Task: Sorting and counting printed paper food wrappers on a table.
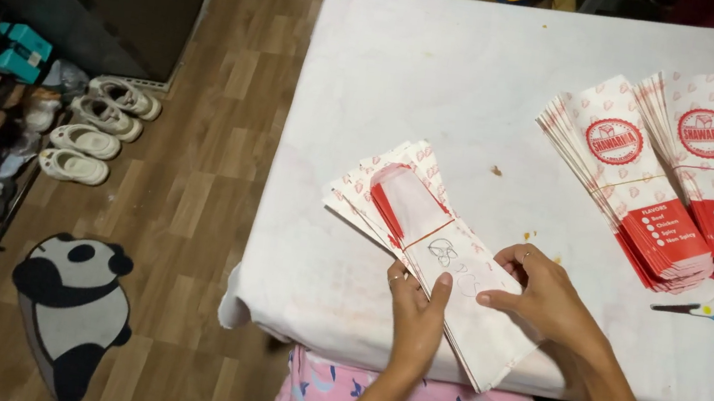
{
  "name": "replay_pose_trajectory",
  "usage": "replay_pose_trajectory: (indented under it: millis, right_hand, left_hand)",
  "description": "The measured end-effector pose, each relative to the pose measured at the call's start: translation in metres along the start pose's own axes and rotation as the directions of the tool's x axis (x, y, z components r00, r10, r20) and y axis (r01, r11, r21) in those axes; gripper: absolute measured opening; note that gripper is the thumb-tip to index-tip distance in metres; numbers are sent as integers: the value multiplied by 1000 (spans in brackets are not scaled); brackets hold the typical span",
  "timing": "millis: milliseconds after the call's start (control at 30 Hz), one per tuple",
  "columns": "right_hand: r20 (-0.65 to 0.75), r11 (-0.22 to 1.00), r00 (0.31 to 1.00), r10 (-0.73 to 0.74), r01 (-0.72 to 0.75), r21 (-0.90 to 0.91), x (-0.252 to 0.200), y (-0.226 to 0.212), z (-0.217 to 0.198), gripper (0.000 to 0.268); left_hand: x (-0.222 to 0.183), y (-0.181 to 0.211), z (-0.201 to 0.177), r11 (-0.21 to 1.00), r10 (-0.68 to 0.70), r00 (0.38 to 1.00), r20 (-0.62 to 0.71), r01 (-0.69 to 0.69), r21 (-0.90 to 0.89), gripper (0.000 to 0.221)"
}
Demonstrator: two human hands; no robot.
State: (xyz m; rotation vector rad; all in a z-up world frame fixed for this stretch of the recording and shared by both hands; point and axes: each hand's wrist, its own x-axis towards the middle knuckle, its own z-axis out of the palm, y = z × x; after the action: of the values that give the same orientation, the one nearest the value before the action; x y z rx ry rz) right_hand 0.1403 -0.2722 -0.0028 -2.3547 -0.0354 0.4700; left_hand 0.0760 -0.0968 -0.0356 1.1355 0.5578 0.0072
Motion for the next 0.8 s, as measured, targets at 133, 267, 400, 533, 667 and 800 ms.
replay_pose_trajectory:
  millis: [133, 267, 400, 533, 667, 800]
  right_hand:
    - [-25, 996, 999, 42, -40, 73, -4, 11, -3, 22]
    - [-7, 991, 998, 62, -60, 121, -20, 3, -13, 22]
    - [52, 988, 990, 135, -130, -88, -39, -15, -23, 44]
    - [-43, 987, 993, 109, -113, -112, -53, 25, -9, 59]
    - [-86, 958, 955, 285, -285, 14, -74, 18, 0, 63]
    - [-164, 913, 933, 321, -259, 315, -81, 27, 8, 72]
  left_hand:
    - [18, -2, -45, 969, -129, 972, 195, 82, 235, 77]
    - [39, 44, -74, 364, 213, 952, 222, -287, 886, 31]
    - [57, 98, -43, -54, 454, 557, 696, -762, 646, 32]
    - [115, 86, -18, -608, -120, 323, 939, -772, 188, 106]
    - [122, 97, -8, -585, -217, 368, 904, -790, 181, 118]
    - [123, 107, -18, -637, -240, 321, 916, -764, 101, 99]
